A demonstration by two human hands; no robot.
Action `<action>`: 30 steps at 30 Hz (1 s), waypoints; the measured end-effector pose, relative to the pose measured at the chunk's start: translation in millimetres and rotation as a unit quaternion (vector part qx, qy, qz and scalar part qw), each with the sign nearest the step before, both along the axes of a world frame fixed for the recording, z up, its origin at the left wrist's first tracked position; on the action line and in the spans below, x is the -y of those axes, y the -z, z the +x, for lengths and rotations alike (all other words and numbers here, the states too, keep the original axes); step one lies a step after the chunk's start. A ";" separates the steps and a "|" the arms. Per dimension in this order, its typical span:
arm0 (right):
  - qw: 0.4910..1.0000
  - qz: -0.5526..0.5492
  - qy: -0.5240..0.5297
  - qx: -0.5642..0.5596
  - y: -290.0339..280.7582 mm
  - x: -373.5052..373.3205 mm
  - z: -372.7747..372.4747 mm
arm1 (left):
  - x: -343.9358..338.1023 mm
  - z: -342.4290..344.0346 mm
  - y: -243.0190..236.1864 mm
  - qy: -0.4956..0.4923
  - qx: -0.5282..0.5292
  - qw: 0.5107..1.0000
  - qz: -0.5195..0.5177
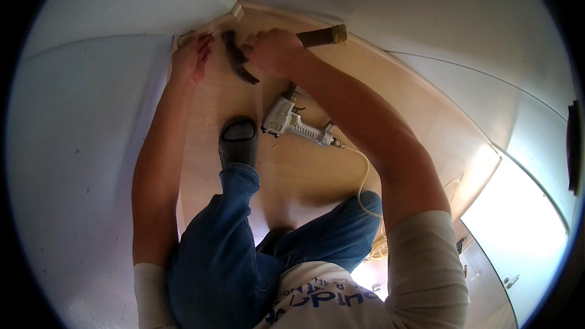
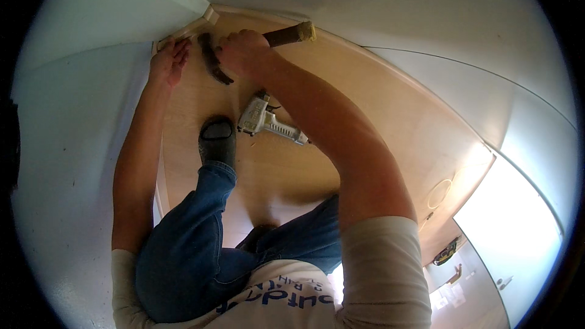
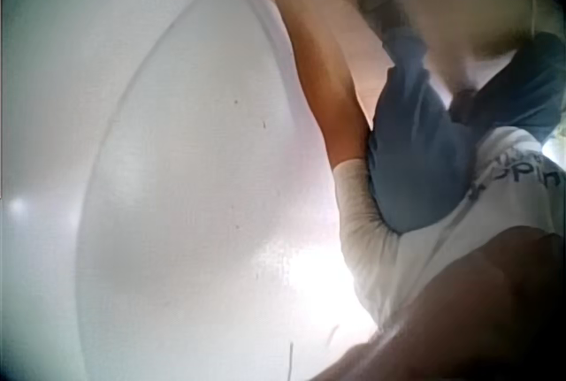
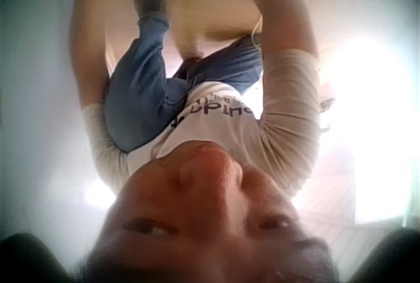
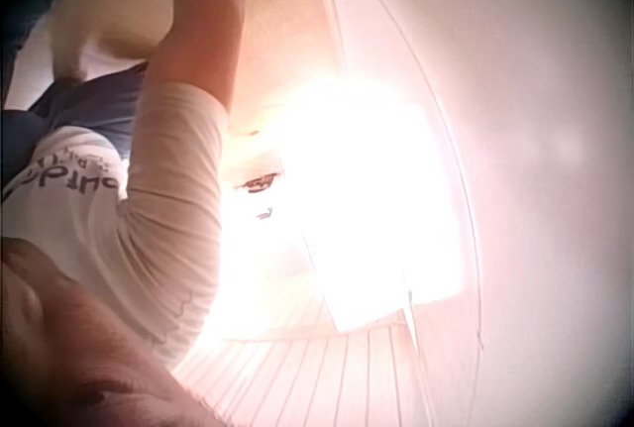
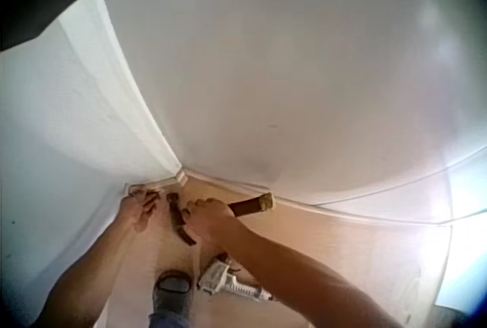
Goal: The person installs baseboard trim along the floor by aligning the wooden pieces against the wall, hammering them into place, and using a pneumatic nail gun to secure them. They also use a utility knife to trim materials and work with electrical components for a light fixture.
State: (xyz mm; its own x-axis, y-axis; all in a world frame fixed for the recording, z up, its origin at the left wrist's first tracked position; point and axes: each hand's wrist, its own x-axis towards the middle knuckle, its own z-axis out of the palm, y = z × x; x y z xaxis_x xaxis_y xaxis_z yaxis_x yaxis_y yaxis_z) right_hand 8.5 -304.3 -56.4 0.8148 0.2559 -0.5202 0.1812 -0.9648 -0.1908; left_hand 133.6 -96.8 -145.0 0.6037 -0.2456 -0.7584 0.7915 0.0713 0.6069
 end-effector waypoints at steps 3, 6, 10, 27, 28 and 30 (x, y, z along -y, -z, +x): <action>0.999 0.015 0.018 0.028 4.5 4.1 -0.3 | 1.4 -0.7 0.7 -0.010 0.008 1.000 -0.004; 1.000 0.018 0.015 0.016 12.2 2.7 -4.2 | 5.5 -2.6 2.9 -0.018 0.010 1.000 0.001; 0.999 0.011 -0.040 -0.001 -1.9 0.8 -1.1 | 2.7 -0.9 2.8 -0.031 0.010 0.999 0.007; 0.976 0.101 0.194 0.022 4.0 -9.2 -39.2 | 2.7 -3.7 -5.8 -0.052 -0.004 0.999 0.007; 0.966 0.125 0.225 0.014 -2.8 -12.7 -44.0 | 0.8 -4.1 -5.7 -0.062 -0.004 0.998 0.005; 0.934 0.190 0.301 0.030 -8.8 -12.5 -53.9 | 4.2 -3.6 -7.8 -0.065 -0.008 0.998 -0.014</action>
State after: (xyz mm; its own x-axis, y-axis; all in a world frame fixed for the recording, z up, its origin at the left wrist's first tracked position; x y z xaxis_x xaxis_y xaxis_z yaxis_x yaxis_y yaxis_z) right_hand -45.5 -291.8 -47.6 0.8952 -0.1005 -0.4342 -0.3507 -0.7601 -0.5471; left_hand 130.0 -101.0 -137.2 0.6194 -0.1872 -0.7625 0.7844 0.1895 0.5906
